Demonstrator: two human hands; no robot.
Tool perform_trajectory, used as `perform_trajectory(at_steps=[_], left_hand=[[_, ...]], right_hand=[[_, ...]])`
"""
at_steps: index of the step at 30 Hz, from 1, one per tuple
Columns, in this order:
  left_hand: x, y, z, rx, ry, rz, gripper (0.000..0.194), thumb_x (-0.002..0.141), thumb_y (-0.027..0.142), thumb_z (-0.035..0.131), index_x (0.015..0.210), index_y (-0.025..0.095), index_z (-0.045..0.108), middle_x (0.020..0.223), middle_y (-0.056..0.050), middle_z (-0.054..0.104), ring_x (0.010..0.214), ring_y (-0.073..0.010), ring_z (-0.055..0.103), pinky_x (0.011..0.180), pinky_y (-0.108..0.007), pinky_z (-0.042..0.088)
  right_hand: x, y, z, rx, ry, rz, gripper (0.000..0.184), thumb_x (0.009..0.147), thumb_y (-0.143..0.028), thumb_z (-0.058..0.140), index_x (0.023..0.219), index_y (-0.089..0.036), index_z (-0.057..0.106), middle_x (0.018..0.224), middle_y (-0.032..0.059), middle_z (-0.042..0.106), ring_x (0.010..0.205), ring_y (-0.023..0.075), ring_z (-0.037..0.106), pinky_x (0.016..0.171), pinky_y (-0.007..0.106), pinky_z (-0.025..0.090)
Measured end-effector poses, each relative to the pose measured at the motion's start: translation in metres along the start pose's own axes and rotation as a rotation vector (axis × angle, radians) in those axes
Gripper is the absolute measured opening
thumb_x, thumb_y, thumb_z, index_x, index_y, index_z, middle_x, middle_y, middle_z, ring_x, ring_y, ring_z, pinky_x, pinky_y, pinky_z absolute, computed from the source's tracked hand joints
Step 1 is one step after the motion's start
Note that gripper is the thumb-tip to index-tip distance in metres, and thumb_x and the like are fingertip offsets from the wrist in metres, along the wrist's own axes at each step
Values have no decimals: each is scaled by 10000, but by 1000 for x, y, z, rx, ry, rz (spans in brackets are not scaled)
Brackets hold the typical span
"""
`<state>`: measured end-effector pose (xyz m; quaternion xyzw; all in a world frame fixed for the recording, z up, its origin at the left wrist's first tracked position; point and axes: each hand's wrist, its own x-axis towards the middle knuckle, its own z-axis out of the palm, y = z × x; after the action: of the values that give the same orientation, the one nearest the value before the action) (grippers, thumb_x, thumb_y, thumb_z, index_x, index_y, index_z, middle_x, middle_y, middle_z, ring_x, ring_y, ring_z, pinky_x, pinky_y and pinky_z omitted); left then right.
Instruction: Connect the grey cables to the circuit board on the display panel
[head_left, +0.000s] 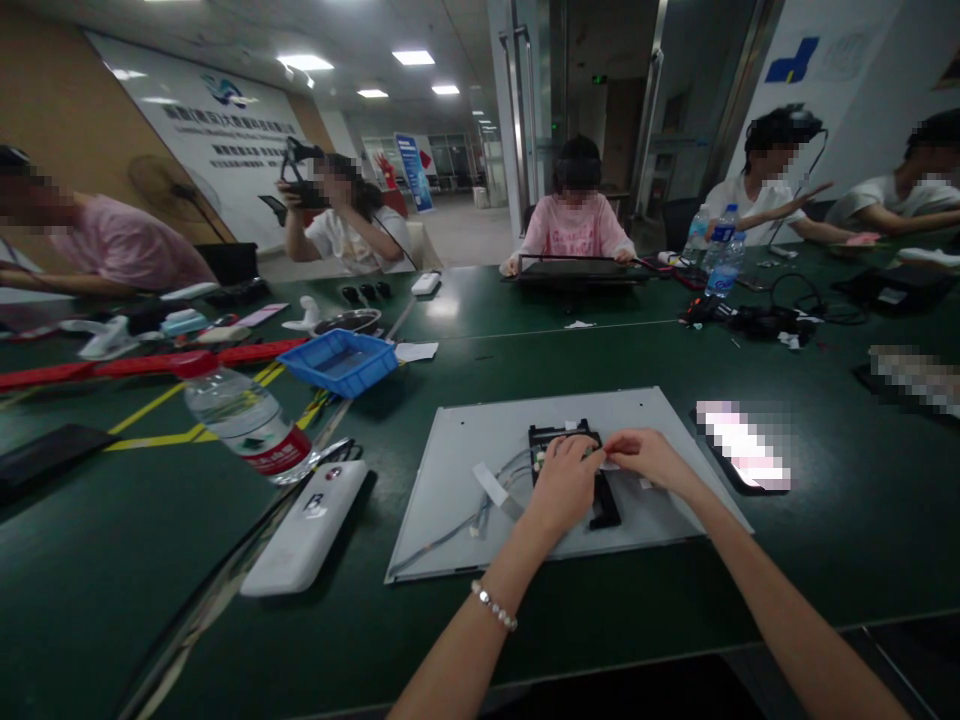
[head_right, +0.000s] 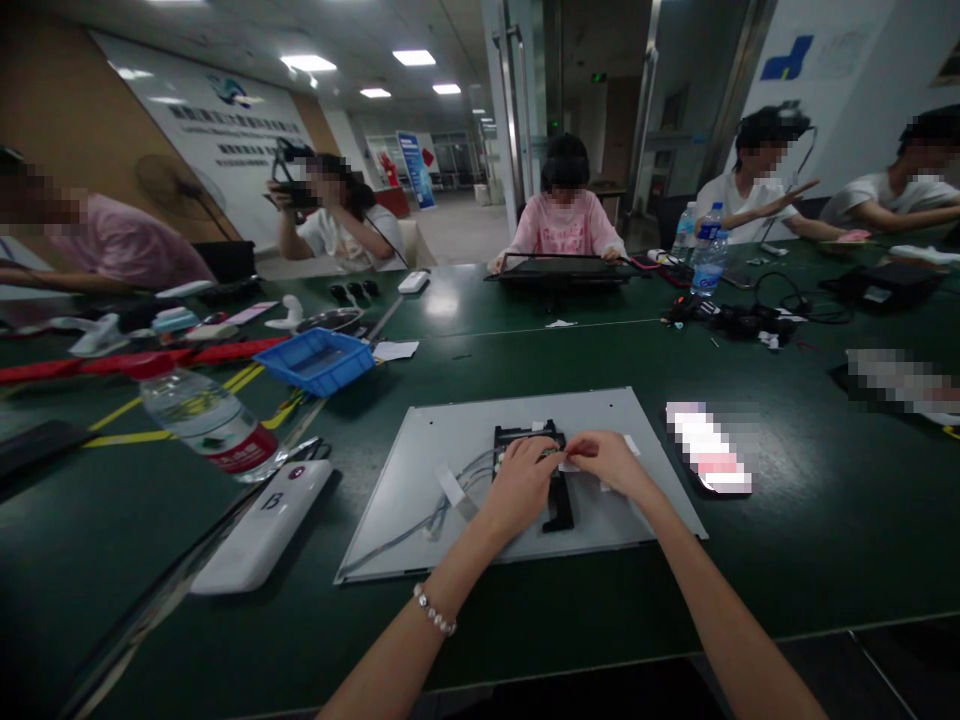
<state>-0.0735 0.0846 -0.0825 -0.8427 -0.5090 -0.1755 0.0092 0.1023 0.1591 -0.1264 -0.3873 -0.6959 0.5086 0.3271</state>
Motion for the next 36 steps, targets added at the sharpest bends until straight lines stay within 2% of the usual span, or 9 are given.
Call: perform_trajectory(at_steps=[5, 14, 24, 31, 36], left_hand=[[0, -1, 3, 5, 3, 8, 298, 849, 83, 428, 1053, 213, 602, 1153, -72, 544, 1126, -218, 450, 1020, -413, 294], [1, -4, 8, -3, -12, 42, 248, 853, 101, 465, 1019, 188, 627, 1097, -67, 556, 1092, -213, 468, 960, -366, 360], [0, -5, 9, -9, -11, 42, 255, 855, 99, 453, 1026, 186, 620, 1112, -72, 552, 1105, -218, 469, 963, -376, 369], [1, -3, 6, -41, 34, 16, 298, 841, 69, 439, 1072, 185, 586, 1117, -68, 556, 1096, -206, 475, 958, -368, 377], [-1, 0, 1, -51, 35, 66, 245, 859, 137, 447, 1054, 192, 585, 1124, -71, 549, 1102, -212, 469, 961, -383, 371]], right_hand=[[-2, -6, 2, -38, 5, -21, 165, 699, -231, 615, 844, -172, 665, 836, 46, 711, 788, 186, 666, 808, 345, 518], [-2, -5, 1, -151, -21, -87, 183, 714, -208, 598, 871, -185, 689, 832, 41, 716, 767, 180, 667, 728, 307, 528], [-5, -7, 0, -315, 3, -125, 189, 710, -183, 614, 877, -198, 703, 864, 40, 697, 751, 167, 636, 681, 284, 512], [-6, -7, 0, -316, 0, -122, 213, 708, -163, 589, 888, -193, 700, 866, 38, 691, 751, 165, 630, 687, 284, 509], [-5, -9, -1, -329, 4, -134, 221, 697, -146, 573, 873, -189, 700, 860, 38, 691, 757, 167, 629, 671, 275, 503]])
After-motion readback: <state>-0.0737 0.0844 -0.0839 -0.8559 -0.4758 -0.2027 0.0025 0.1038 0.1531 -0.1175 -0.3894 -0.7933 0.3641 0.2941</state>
